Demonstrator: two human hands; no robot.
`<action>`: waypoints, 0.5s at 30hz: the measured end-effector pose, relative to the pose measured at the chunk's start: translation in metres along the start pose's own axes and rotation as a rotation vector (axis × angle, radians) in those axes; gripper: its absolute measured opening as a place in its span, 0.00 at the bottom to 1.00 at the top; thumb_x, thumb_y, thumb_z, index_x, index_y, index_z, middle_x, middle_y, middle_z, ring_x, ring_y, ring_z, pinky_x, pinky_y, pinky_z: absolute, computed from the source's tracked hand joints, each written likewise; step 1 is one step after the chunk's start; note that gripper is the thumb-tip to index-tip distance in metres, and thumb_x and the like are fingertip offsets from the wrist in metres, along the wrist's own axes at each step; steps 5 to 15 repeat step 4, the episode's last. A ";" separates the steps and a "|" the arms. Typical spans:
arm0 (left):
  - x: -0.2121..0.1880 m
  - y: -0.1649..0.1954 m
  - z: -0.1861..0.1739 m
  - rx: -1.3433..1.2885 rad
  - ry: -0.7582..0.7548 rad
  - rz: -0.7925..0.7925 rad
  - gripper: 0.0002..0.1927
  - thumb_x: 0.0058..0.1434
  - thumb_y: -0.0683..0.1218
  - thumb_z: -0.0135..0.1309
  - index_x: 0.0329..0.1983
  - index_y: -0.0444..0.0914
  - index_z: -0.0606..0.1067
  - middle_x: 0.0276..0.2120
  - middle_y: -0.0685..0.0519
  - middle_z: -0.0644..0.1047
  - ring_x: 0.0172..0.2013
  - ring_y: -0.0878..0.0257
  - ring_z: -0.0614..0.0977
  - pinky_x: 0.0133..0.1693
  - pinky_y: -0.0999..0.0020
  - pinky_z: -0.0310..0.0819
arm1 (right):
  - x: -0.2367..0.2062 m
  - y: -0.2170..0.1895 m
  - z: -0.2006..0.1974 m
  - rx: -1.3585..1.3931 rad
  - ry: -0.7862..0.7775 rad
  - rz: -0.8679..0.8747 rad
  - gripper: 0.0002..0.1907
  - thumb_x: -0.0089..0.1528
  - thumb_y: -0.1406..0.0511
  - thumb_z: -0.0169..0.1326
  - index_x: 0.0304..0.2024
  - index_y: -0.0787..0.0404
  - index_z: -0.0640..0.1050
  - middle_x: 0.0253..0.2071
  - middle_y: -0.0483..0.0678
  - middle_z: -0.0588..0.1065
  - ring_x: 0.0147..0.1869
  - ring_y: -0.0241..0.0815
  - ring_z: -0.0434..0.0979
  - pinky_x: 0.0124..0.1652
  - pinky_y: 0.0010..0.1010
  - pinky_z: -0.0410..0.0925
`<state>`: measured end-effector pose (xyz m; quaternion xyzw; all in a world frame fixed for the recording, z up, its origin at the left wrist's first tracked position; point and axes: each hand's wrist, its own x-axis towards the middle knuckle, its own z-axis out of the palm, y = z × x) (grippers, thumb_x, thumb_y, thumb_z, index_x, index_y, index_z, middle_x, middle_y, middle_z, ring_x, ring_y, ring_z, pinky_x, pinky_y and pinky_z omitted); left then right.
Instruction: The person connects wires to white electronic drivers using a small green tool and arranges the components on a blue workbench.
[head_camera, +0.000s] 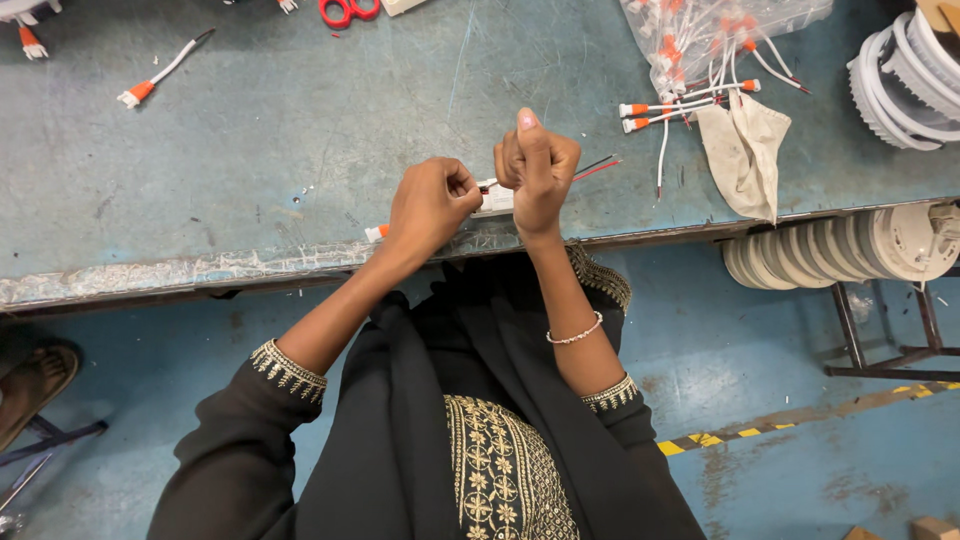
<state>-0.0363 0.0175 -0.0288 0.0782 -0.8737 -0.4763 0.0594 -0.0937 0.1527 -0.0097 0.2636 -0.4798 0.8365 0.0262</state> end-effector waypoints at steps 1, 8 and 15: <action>0.001 -0.002 0.001 0.007 0.002 0.002 0.06 0.50 0.42 0.60 0.26 0.33 0.79 0.22 0.47 0.80 0.24 0.57 0.81 0.30 0.63 0.73 | 0.001 0.000 0.001 -0.005 0.005 0.003 0.30 0.75 0.63 0.44 0.17 0.60 0.55 0.15 0.41 0.53 0.18 0.29 0.46 0.21 0.29 0.43; -0.011 -0.016 0.006 0.020 0.007 0.008 0.06 0.49 0.42 0.60 0.25 0.33 0.79 0.22 0.47 0.80 0.24 0.57 0.81 0.29 0.62 0.73 | 0.003 0.000 0.003 -0.005 0.027 0.031 0.30 0.74 0.62 0.45 0.17 0.59 0.55 0.15 0.41 0.53 0.18 0.30 0.46 0.21 0.29 0.43; -0.011 -0.016 0.006 0.020 0.007 0.008 0.06 0.49 0.42 0.60 0.25 0.33 0.79 0.22 0.47 0.80 0.24 0.57 0.81 0.29 0.62 0.73 | 0.003 0.000 0.003 -0.005 0.027 0.031 0.30 0.74 0.62 0.45 0.17 0.59 0.55 0.15 0.41 0.53 0.18 0.30 0.46 0.21 0.29 0.43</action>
